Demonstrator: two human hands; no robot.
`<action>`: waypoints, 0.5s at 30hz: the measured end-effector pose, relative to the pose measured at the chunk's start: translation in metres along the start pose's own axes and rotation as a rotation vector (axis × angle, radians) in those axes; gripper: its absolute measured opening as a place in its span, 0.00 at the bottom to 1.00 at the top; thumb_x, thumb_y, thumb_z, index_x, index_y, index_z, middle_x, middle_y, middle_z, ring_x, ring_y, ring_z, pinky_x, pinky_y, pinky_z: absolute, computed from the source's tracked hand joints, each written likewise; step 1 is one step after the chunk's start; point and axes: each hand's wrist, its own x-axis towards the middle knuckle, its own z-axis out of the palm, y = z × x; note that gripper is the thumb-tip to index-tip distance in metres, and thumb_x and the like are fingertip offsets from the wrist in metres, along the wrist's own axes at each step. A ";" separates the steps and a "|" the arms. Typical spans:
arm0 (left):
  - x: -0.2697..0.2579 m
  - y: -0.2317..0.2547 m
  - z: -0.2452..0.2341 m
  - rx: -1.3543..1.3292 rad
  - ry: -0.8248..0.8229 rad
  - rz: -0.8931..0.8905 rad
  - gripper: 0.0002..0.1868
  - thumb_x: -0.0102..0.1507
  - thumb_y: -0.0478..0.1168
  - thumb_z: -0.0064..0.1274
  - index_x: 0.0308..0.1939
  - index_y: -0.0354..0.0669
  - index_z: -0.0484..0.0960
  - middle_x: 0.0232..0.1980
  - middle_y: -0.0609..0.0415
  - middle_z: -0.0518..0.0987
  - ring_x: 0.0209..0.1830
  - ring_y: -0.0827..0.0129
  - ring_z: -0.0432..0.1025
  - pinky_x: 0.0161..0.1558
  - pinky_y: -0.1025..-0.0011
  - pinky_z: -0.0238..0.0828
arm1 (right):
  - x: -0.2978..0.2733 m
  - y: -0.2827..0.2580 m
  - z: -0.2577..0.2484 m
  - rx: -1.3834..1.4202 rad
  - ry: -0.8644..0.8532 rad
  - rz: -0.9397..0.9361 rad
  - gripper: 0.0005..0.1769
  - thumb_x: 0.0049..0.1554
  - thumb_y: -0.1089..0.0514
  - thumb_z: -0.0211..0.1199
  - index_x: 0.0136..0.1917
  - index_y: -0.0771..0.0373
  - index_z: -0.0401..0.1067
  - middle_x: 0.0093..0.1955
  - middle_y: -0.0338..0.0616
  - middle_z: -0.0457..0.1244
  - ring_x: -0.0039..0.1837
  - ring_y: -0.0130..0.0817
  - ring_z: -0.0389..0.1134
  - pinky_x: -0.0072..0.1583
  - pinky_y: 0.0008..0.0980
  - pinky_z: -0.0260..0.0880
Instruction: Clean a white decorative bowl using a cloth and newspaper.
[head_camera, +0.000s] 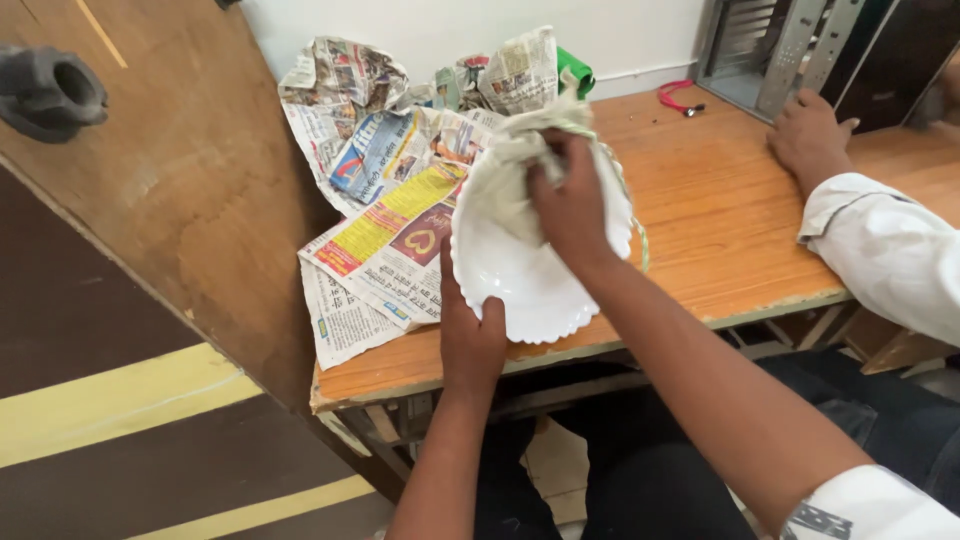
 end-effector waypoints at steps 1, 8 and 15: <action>0.000 -0.003 0.000 -0.012 0.011 -0.045 0.45 0.57 0.29 0.39 0.80 0.39 0.48 0.76 0.39 0.65 0.74 0.55 0.65 0.72 0.64 0.60 | -0.002 -0.002 0.011 0.128 -0.033 -0.004 0.23 0.62 0.58 0.62 0.67 0.70 0.64 0.65 0.61 0.64 0.66 0.55 0.67 0.63 0.45 0.68; 0.002 -0.012 -0.001 0.166 0.105 0.149 0.37 0.68 0.29 0.44 0.81 0.38 0.50 0.82 0.37 0.59 0.82 0.52 0.56 0.78 0.61 0.51 | -0.058 -0.004 -0.052 -0.086 -0.897 0.049 0.17 0.56 0.56 0.63 0.59 0.61 0.76 0.52 0.55 0.71 0.54 0.53 0.72 0.56 0.43 0.72; 0.002 -0.002 0.000 -0.004 0.035 0.127 0.46 0.57 0.26 0.37 0.82 0.40 0.48 0.81 0.38 0.60 0.81 0.53 0.58 0.78 0.63 0.52 | 0.007 -0.011 -0.107 -0.649 -0.821 -0.461 0.09 0.47 0.59 0.66 0.44 0.58 0.78 0.50 0.48 0.68 0.54 0.51 0.69 0.55 0.48 0.69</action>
